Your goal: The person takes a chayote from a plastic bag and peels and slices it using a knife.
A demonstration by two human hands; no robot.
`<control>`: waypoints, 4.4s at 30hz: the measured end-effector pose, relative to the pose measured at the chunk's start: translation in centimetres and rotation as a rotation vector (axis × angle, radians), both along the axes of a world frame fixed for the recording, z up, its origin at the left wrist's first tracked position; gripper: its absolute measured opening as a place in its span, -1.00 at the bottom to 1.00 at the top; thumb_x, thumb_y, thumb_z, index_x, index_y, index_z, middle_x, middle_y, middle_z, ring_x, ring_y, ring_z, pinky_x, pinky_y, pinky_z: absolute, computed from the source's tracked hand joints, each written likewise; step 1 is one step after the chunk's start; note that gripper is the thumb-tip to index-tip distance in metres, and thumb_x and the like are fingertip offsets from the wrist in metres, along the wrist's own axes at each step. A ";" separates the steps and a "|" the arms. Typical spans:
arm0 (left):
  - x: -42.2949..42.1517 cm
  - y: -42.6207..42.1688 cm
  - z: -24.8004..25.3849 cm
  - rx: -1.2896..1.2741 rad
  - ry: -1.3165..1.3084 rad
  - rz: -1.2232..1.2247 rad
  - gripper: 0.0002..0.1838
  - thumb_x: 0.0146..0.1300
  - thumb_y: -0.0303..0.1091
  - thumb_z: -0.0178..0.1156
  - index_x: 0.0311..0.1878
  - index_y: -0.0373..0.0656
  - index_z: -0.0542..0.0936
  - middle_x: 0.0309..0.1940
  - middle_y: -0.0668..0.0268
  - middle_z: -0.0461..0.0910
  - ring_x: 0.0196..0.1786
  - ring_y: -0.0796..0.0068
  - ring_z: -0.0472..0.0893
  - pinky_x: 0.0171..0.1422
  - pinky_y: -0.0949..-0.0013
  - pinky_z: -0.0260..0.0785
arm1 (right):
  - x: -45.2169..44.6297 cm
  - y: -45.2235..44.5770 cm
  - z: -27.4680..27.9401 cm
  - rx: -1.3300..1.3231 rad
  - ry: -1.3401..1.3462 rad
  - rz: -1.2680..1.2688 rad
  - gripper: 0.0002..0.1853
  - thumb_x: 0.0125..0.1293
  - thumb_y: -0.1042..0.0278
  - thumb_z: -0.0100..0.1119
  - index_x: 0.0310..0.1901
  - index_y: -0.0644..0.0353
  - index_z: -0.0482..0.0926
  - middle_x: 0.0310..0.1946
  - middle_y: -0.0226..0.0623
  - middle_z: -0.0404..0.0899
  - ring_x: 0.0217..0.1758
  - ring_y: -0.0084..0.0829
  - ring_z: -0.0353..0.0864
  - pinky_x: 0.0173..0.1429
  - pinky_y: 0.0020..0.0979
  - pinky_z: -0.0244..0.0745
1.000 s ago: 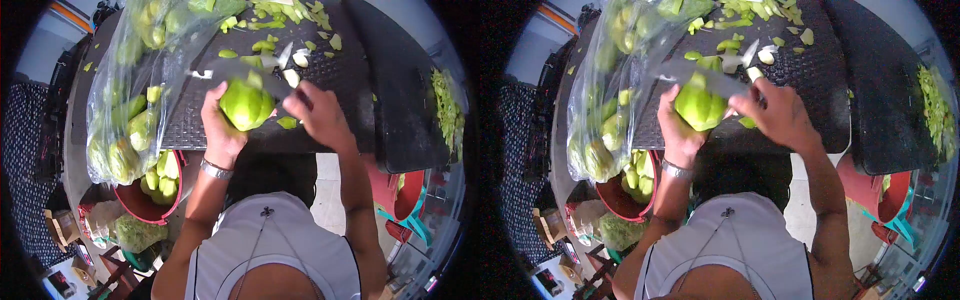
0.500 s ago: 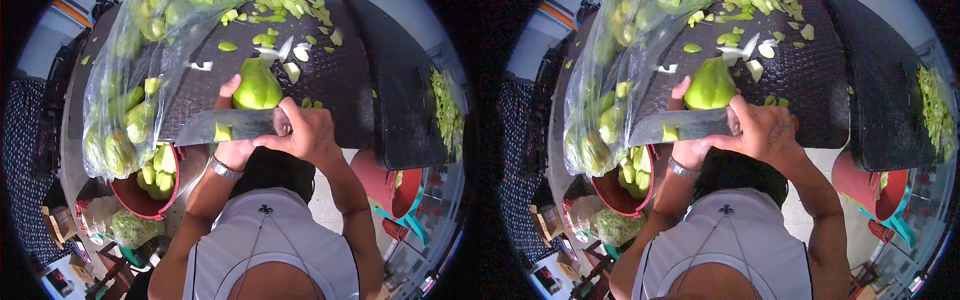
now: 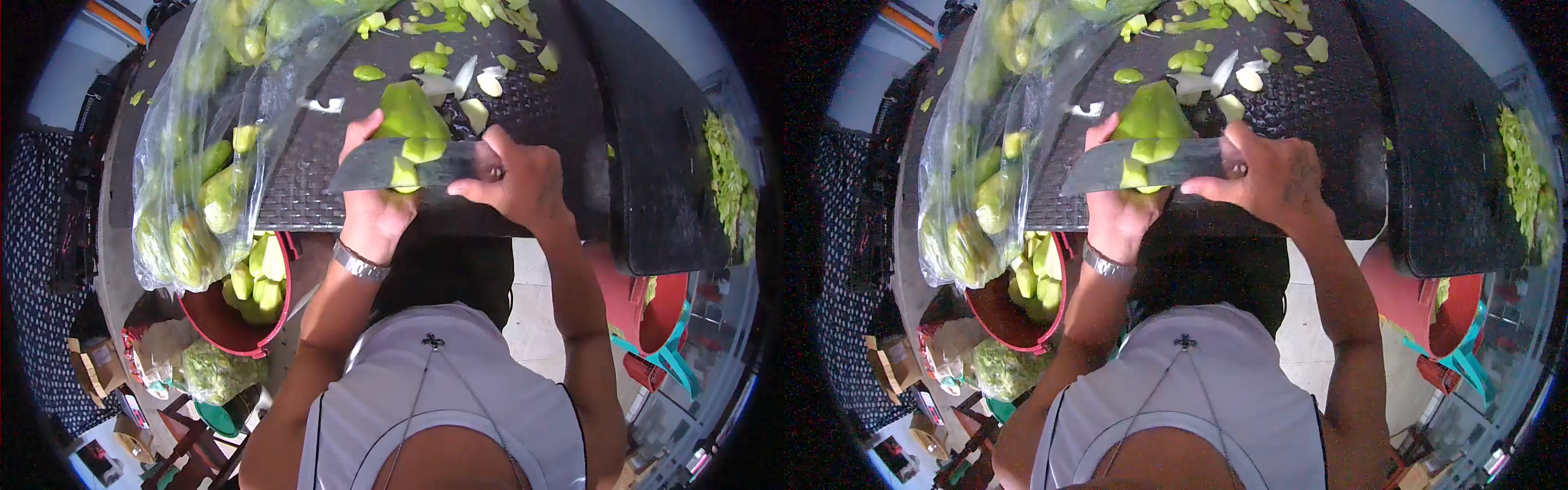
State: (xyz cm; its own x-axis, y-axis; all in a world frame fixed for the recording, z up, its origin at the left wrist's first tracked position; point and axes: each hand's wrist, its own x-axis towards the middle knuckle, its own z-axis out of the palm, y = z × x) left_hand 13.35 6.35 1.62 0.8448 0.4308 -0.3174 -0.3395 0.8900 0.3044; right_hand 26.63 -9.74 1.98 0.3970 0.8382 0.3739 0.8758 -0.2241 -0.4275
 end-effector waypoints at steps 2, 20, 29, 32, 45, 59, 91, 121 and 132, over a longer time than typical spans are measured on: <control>0.3 -0.1 -0.5 0.070 0.014 0.011 -0.43 0.42 0.02 0.14 0.30 -0.22 0.56 0.12 0.10 0.69 0.15 0.14 0.70 0.31 0.11 0.55 | -0.6 0.5 0.6 -0.022 0.029 -0.015 -0.33 -0.10 -0.29 0.67 -0.31 0.08 0.48 -0.62 -0.43 0.60 -0.56 -0.23 0.70 -0.44 -0.24 0.55; -0.3 0.6 -1.1 0.060 -0.011 -0.048 -0.33 0.44 0.16 0.07 0.33 -0.22 0.56 0.10 0.04 0.72 0.11 0.10 0.72 0.27 0.06 0.57 | -2.7 1.3 2.7 0.014 0.129 0.154 -0.40 0.14 -0.15 0.60 -0.29 0.19 0.44 -0.64 -0.39 0.54 -0.62 -0.33 0.64 -0.49 -0.34 0.49; -0.7 0.3 -0.2 0.045 0.013 0.041 -0.41 0.46 0.01 0.11 0.38 -0.21 0.52 0.16 0.10 0.68 0.12 0.15 0.71 0.24 0.07 0.58 | 0.0 0.6 1.3 -0.137 0.090 0.006 -0.40 0.01 -0.14 0.66 -0.31 0.14 0.47 -0.58 -0.34 0.64 -0.51 -0.18 0.72 -0.37 -0.23 0.57; -0.9 1.0 0.0 0.057 0.018 0.068 -0.40 0.49 -0.07 0.08 0.48 -0.19 0.45 0.27 0.14 0.63 0.21 0.20 0.67 0.34 0.11 0.53 | 0.9 0.0 0.6 -0.076 0.149 -0.004 -0.42 0.02 -0.11 0.66 -0.30 0.15 0.48 -0.58 -0.32 0.63 -0.51 -0.17 0.73 -0.39 -0.22 0.55; -1.2 0.8 -0.5 0.187 -0.052 -0.001 -0.29 0.43 0.13 0.05 0.47 -0.18 0.43 0.33 -0.01 0.56 0.27 -0.18 0.62 0.12 -0.36 0.62 | 6.5 0.3 1.1 -0.221 0.293 -0.260 -0.35 0.37 -0.33 0.30 -0.25 0.30 0.63 -0.49 0.03 0.61 -0.43 0.01 0.71 -0.24 -0.07 0.53; -0.9 -1.4 -1.2 0.275 -0.109 0.096 -0.27 0.51 0.23 0.00 0.45 -0.20 0.44 0.25 0.18 0.62 0.28 0.22 0.63 0.40 0.09 0.50 | 0.0 0.8 3.1 -0.097 0.248 0.188 -0.56 0.21 0.09 0.52 -0.29 0.23 0.44 -0.56 -0.22 0.58 -0.53 -0.16 0.67 -0.40 -0.26 0.50; -1.5 -1.1 -0.8 0.352 -0.166 0.000 -0.15 0.40 0.00 0.12 0.66 -0.16 0.17 0.50 0.06 0.39 0.41 0.09 0.54 0.41 -0.06 0.50 | 0.5 1.3 2.5 -0.033 0.154 0.226 -0.38 0.17 -0.25 0.53 -0.33 0.16 0.44 -0.63 -0.30 0.57 -0.55 -0.09 0.70 -0.42 -0.15 0.57; -1.6 0.4 -1.5 0.002 -0.139 -0.046 -0.50 0.47 -0.02 0.13 0.26 -0.22 0.57 0.12 0.14 0.69 0.13 0.26 0.71 0.31 0.09 0.56 | -2.8 0.2 2.9 -0.046 0.188 0.072 -0.47 0.19 -0.02 0.60 -0.25 0.21 0.45 -0.64 -0.33 0.55 -0.59 -0.26 0.67 -0.43 -0.31 0.53; -1.9 0.1 -3.7 0.058 -0.021 0.105 -0.53 0.53 0.04 0.08 0.26 -0.11 0.56 0.10 0.23 0.68 0.16 0.24 0.68 0.32 0.09 0.55 | 0.3 -0.1 2.6 -0.108 0.225 0.035 -0.52 0.10 0.06 0.63 -0.28 0.18 0.50 -0.57 -0.26 0.63 -0.50 -0.18 0.73 -0.32 -0.24 0.60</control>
